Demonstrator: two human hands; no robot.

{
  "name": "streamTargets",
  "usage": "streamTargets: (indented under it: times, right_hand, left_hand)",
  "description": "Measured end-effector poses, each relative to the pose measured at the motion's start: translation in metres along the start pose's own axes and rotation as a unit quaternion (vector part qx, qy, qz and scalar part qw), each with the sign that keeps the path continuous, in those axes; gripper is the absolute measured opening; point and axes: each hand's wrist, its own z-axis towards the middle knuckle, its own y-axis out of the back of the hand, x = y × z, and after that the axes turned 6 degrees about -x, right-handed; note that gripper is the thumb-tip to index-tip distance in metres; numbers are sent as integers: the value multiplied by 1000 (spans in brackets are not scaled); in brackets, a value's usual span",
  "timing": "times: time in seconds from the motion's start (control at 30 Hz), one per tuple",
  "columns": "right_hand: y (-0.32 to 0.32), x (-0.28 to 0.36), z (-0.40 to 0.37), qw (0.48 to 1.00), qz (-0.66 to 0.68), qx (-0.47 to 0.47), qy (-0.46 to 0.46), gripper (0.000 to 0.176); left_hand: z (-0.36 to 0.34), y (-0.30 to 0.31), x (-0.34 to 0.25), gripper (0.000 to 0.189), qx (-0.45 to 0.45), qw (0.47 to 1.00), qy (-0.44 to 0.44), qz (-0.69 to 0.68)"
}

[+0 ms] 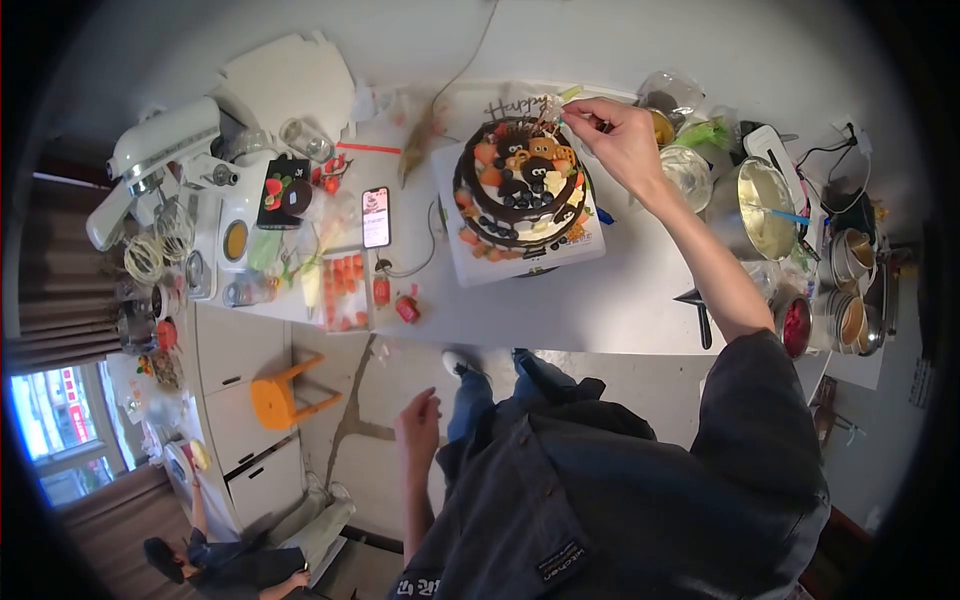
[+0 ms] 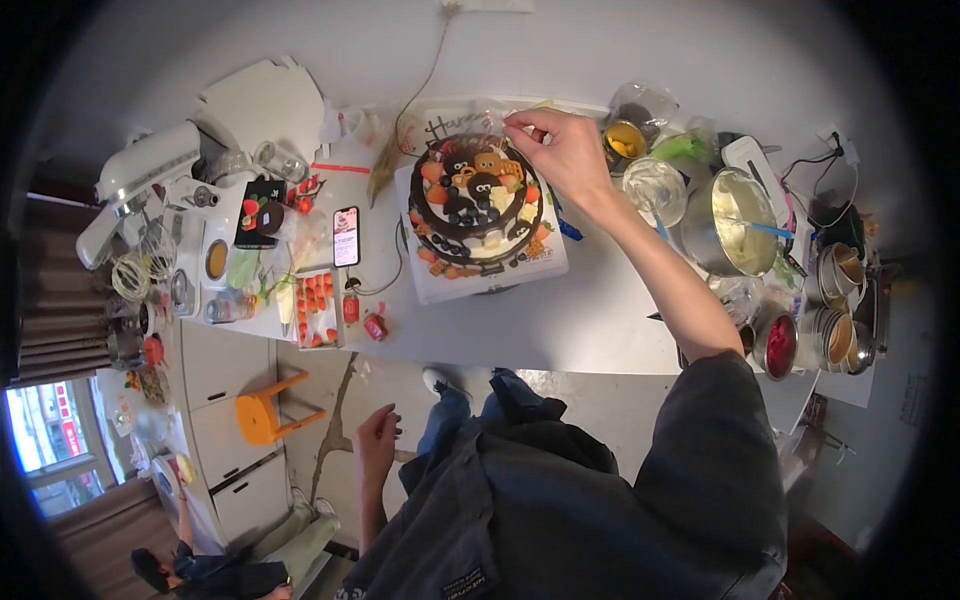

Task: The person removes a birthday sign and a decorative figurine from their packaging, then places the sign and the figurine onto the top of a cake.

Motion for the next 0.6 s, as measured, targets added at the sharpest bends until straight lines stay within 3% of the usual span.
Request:
streamTargets:
  times: [0.27, 0.43, 0.6]
  right_hand:
    - [-5, -21, -5, 1000, -14, -21, 2, 26]
    - [15, -10, -7, 995, 12, -67, -75, 28]
    - [28, -45, -25, 991, 58, -80, -93, 28]
  left_hand:
    - [25, -19, 18, 28, 18, 999, -35, 21]
    - [57, -51, -14, 33, -13, 995, -89, 35]
    - [111, -100, -20, 51, -45, 989, -127, -67]
